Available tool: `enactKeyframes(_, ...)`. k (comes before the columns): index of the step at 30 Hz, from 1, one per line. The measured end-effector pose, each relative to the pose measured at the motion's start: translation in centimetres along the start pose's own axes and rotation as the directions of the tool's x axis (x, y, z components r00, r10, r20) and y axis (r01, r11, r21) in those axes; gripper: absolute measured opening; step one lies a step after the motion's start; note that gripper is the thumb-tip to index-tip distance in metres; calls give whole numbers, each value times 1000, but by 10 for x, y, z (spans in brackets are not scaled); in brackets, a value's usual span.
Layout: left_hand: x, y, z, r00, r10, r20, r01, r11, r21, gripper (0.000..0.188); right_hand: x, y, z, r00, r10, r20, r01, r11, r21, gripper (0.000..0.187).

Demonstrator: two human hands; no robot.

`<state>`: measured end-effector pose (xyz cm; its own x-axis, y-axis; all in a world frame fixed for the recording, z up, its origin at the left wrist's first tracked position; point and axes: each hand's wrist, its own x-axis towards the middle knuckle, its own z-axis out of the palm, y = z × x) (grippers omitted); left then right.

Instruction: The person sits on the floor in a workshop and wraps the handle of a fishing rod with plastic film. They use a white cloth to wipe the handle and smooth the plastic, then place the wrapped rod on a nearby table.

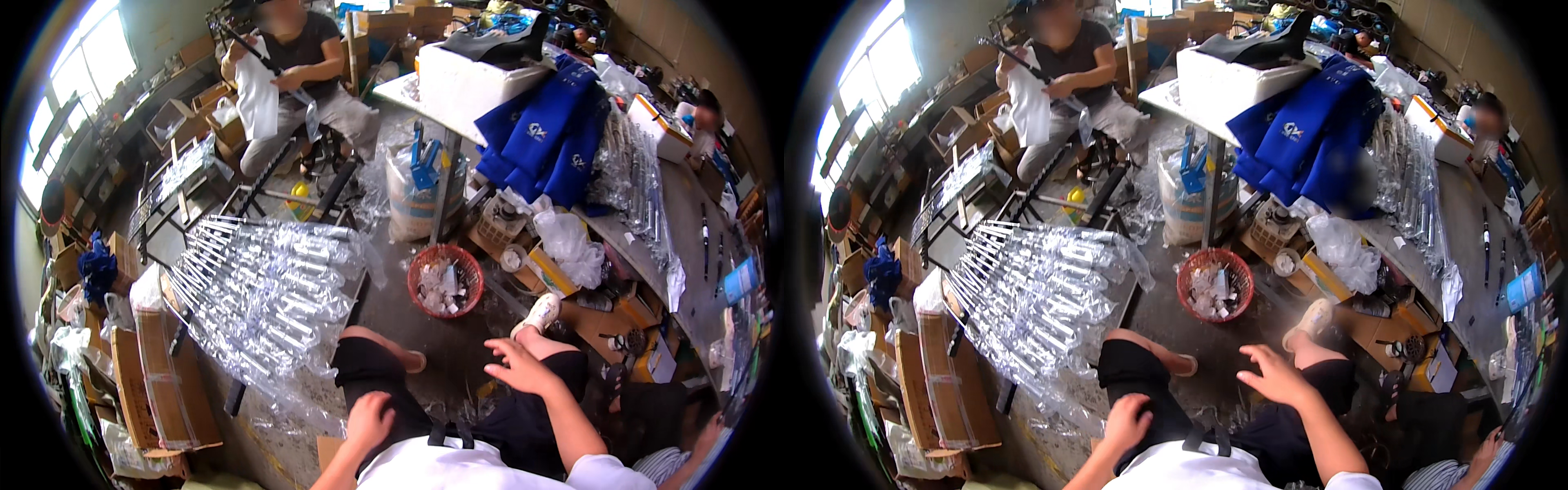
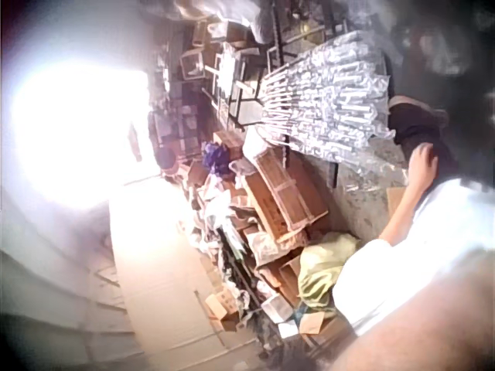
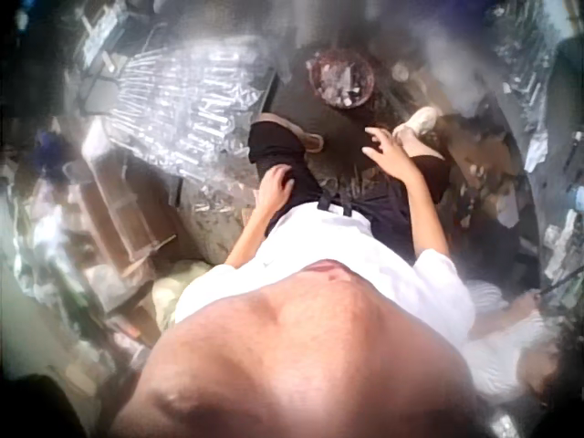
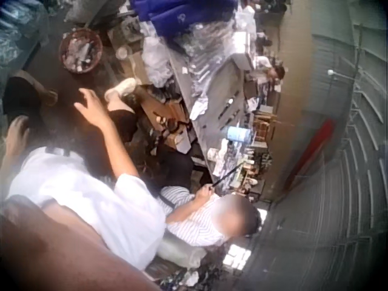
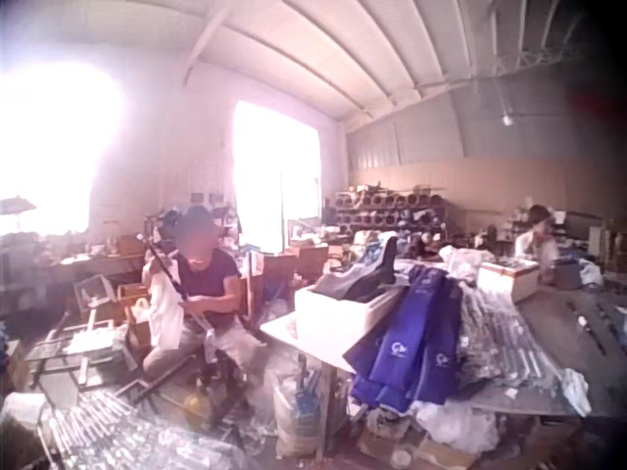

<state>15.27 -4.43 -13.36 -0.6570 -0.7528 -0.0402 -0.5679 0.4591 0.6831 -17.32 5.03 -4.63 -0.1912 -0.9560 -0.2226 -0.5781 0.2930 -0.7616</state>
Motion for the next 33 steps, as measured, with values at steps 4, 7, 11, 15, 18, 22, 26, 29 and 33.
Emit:
enactKeyframes(4,-22,-7,32,974,184,129,-220,898,380,35,-4,4,16,988,34,150,-51,992,116,47)
enactKeyframes(7,-12,-15,37,987,155,51,-163,927,337,26,-2,2,17,975,31,221,-57,992,114,45)
enactKeyframes(11,3,-25,39,984,177,12,-173,943,285,22,5,-7,0,983,-32,181,26,999,35,33)
enactKeyframes(15,14,-27,37,973,226,-49,-204,939,277,17,50,-59,-81,944,-260,-205,218,954,-204,16)
enactKeyframes(18,17,-25,40,966,231,-112,-195,945,261,13,109,-126,-159,553,-687,-472,340,703,-625,11)
enactKeyframes(22,24,3,20,964,209,-165,-179,967,181,11,193,-204,-270,278,-887,-369,103,409,-907,18)
enactKeyframes(26,29,-7,23,969,180,-168,-161,980,119,14,289,-208,-317,580,-753,-310,-124,295,-948,47)
enactKeyframes(29,31,-7,18,971,160,-178,-142,984,107,15,336,-191,-323,762,-550,-341,-177,330,-927,49)
enactKeyframes(33,44,-9,11,967,200,-158,-187,978,92,14,357,-166,-350,498,-800,-335,-111,324,-939,12)
